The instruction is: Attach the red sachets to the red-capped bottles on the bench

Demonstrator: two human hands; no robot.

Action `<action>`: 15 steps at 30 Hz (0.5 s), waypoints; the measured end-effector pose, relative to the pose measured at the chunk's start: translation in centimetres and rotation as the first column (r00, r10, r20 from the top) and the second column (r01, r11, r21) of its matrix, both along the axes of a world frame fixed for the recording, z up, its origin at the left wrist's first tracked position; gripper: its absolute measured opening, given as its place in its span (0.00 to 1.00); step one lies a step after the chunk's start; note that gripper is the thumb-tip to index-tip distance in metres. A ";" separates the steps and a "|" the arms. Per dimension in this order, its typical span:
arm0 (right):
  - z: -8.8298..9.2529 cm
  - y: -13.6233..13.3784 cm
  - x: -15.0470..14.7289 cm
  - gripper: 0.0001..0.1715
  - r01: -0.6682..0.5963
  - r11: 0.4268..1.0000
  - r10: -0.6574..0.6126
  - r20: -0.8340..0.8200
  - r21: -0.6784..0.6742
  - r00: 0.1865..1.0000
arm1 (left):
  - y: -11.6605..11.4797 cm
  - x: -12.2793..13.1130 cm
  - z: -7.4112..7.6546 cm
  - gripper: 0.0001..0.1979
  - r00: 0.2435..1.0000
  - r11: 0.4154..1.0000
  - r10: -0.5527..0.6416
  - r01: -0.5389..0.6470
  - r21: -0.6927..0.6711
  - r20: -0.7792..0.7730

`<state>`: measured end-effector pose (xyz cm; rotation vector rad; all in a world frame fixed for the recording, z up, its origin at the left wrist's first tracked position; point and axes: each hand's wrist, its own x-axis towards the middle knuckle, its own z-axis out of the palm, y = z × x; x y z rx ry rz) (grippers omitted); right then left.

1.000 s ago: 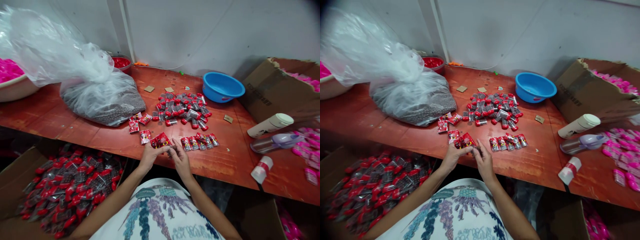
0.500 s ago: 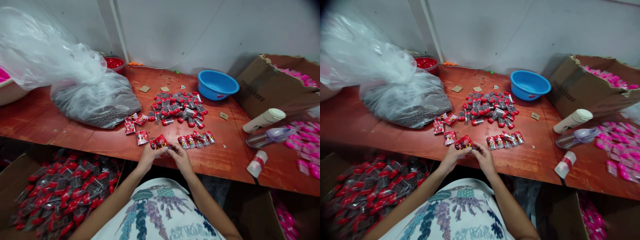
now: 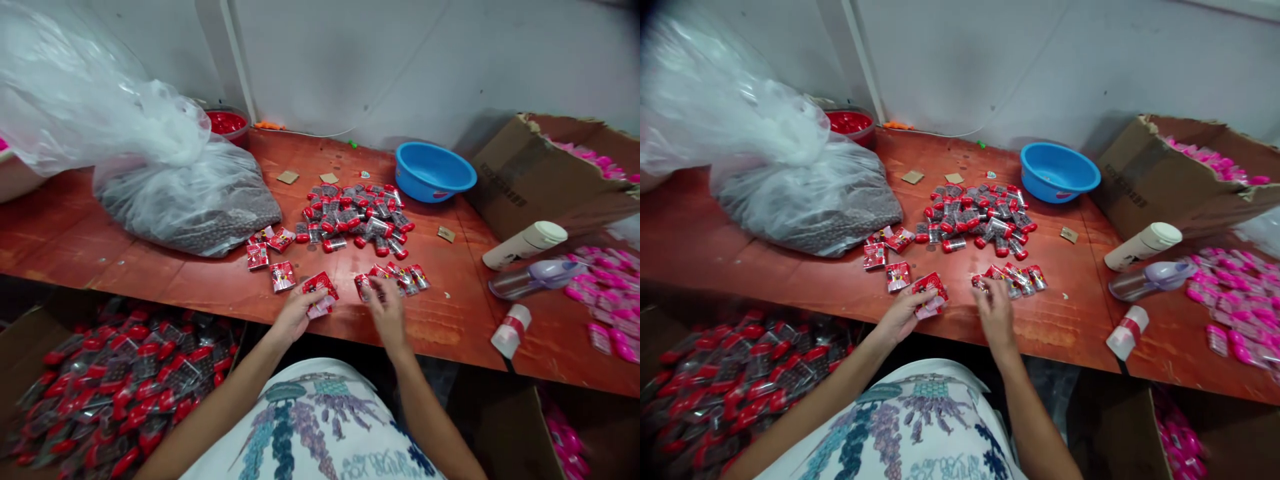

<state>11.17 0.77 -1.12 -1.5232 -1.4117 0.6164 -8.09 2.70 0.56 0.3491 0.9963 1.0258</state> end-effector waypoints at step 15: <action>1.0 5.6 -6.8 0.22 -0.612 0.784 0.617 0.027 -0.106 0.786 | 0.6 -2.9 -0.5 0.14 0.955 0.952 0.288 -0.293 0.089 0.065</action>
